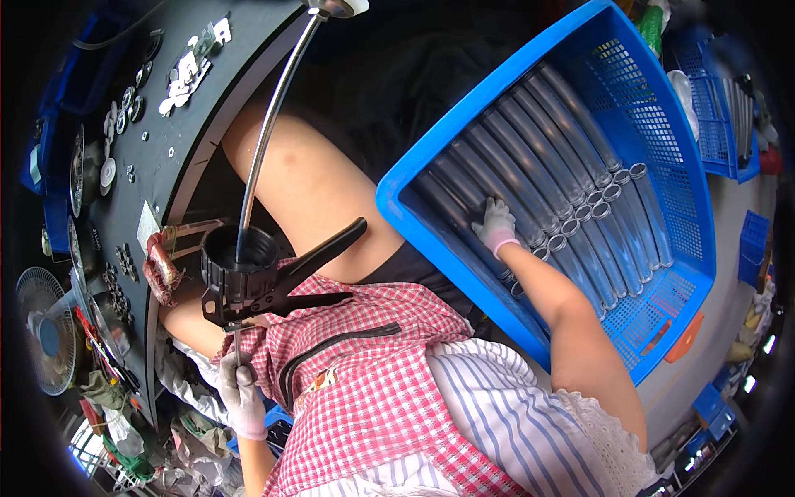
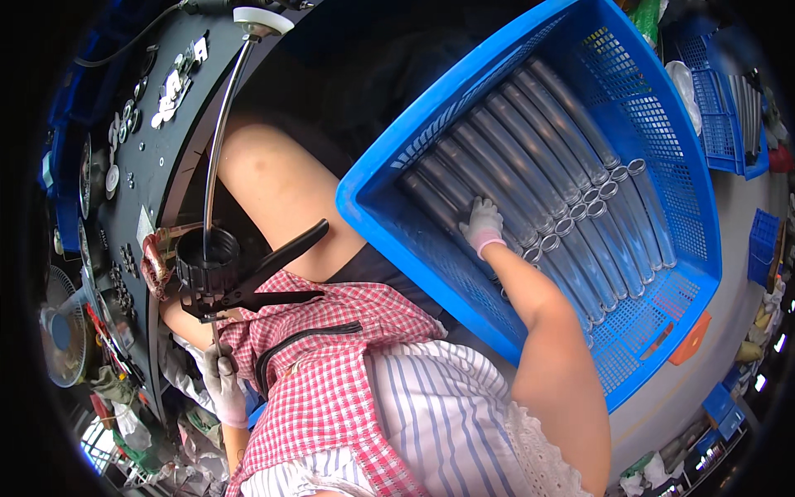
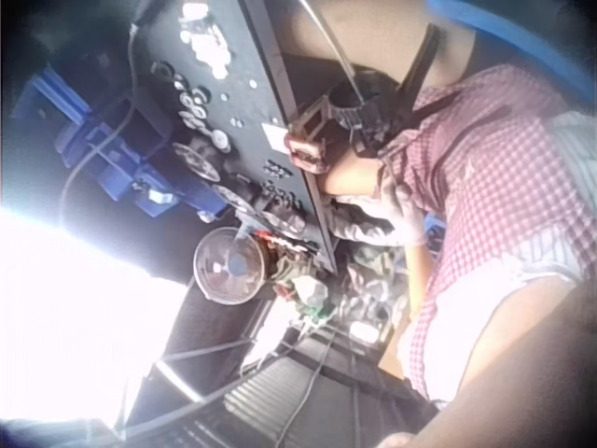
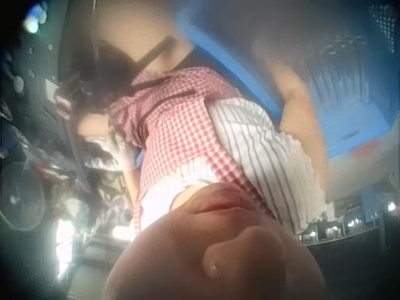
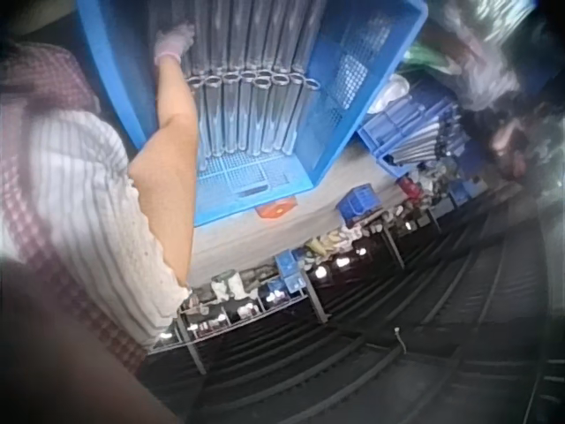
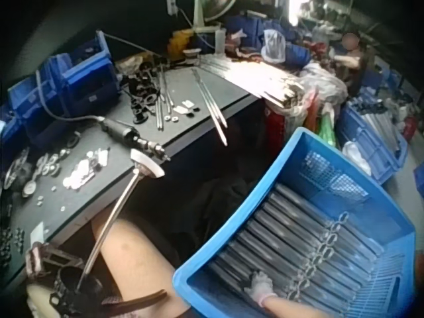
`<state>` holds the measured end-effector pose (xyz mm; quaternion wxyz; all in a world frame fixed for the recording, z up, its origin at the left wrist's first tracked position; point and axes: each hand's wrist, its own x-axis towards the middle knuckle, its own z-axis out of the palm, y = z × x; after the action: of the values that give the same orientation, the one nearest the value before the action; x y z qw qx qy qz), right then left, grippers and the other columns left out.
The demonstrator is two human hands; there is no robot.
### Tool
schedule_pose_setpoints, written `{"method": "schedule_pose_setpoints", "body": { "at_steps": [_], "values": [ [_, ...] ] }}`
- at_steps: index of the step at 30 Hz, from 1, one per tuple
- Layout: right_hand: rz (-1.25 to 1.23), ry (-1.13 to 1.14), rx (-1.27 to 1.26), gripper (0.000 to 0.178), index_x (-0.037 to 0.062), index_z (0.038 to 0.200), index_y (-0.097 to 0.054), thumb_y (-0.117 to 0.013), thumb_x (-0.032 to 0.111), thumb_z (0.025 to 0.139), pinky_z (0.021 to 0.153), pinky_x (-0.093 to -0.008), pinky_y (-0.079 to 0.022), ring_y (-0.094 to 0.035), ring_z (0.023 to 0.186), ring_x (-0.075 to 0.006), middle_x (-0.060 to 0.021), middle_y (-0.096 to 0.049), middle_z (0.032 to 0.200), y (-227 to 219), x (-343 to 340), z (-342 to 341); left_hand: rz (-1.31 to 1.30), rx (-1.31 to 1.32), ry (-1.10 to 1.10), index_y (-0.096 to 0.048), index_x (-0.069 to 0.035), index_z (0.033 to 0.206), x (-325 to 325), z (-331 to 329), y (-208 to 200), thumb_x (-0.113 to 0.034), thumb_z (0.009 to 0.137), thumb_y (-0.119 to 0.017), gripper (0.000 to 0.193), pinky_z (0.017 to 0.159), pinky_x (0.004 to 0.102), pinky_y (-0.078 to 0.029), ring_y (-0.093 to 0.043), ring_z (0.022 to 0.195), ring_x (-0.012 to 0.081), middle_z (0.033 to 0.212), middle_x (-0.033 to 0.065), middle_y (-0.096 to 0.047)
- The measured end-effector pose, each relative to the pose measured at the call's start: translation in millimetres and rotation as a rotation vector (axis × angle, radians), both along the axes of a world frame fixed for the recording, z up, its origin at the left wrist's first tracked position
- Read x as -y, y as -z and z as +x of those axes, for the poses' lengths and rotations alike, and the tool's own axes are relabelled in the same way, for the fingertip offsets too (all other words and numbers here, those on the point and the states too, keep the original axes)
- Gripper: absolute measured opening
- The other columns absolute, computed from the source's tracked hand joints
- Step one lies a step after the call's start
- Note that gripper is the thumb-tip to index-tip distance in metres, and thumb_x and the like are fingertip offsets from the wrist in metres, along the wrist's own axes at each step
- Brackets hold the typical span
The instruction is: Assembling components of a manual pump or hardware assembly using various metal parts and a hand tool.
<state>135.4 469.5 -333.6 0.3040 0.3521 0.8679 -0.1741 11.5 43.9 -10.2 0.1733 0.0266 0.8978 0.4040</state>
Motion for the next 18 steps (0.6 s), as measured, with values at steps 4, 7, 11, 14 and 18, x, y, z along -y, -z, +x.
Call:
{"method": "schedule_pose_setpoints", "body": {
  "at_steps": [4, 7, 11, 14, 18],
  "values": [
    [0.138, 0.087, -0.018, 0.071, 0.0037, 0.127, -0.043, -0.077, 0.033, 0.071, 0.093, -0.0412, -0.046, -0.051, 0.112, -0.0309, -0.0153, -0.049, 0.121, 22, 9, -3, -0.068, -0.18, 0.013, -0.056, -0.001, 0.099, -8, 1, 6, -0.031, 0.097, -0.049, 0.031, 0.066, 0.0196, -0.032, -0.036, 0.071, 0.0053, 0.083, -0.0034, -0.046],
    [0.162, 0.141, 0.03, 0.071, 0.0048, 0.125, -0.044, -0.079, 0.032, 0.068, 0.093, -0.04, -0.046, -0.053, 0.11, -0.0304, -0.0152, -0.049, 0.12, 19, 6, -14, -0.016, -0.128, -0.073, -0.055, 0.0, 0.098, 0, -5, 18, -0.027, 0.097, -0.048, 0.028, 0.068, 0.021, -0.033, -0.038, 0.073, 0.0058, 0.084, -0.0031, -0.047],
    [0.173, 0.22, 0.007, 0.063, 0.0056, 0.117, -0.049, -0.078, 0.028, 0.067, 0.093, -0.0388, -0.045, -0.053, 0.112, -0.0293, -0.014, -0.052, 0.119, -4, 7, -19, 0.03, -0.138, -0.078, -0.055, -0.001, 0.091, -8, -6, 16, -0.014, 0.094, -0.049, 0.014, 0.064, 0.0209, -0.033, -0.039, 0.07, 0.005, 0.082, -0.0013, -0.052],
    [0.087, 0.304, -0.24, 0.07, 0.0024, 0.12, -0.045, -0.077, 0.026, 0.062, 0.092, -0.0429, -0.044, -0.053, 0.11, -0.0354, -0.0209, -0.056, 0.115, -1, 6, 14, 0.036, -0.156, -0.11, -0.057, -0.001, 0.088, -6, -9, 27, -0.01, 0.092, -0.052, 0.011, 0.062, 0.0222, -0.038, -0.044, 0.067, 0.0069, 0.076, 0.0003, -0.054],
    [0.003, 0.285, -0.812, 0.061, 0.0022, 0.116, -0.043, -0.071, 0.019, 0.064, 0.079, -0.0371, -0.048, -0.058, 0.085, -0.0263, -0.0145, -0.056, 0.099, -52, -14, 50, 0.039, -0.211, -0.063, -0.06, 0.0, 0.086, 3, -9, 33, -0.006, 0.09, -0.053, 0.01, 0.064, 0.0227, -0.043, -0.051, 0.067, 0.0082, 0.073, 0.0024, -0.058]
  ]
}}
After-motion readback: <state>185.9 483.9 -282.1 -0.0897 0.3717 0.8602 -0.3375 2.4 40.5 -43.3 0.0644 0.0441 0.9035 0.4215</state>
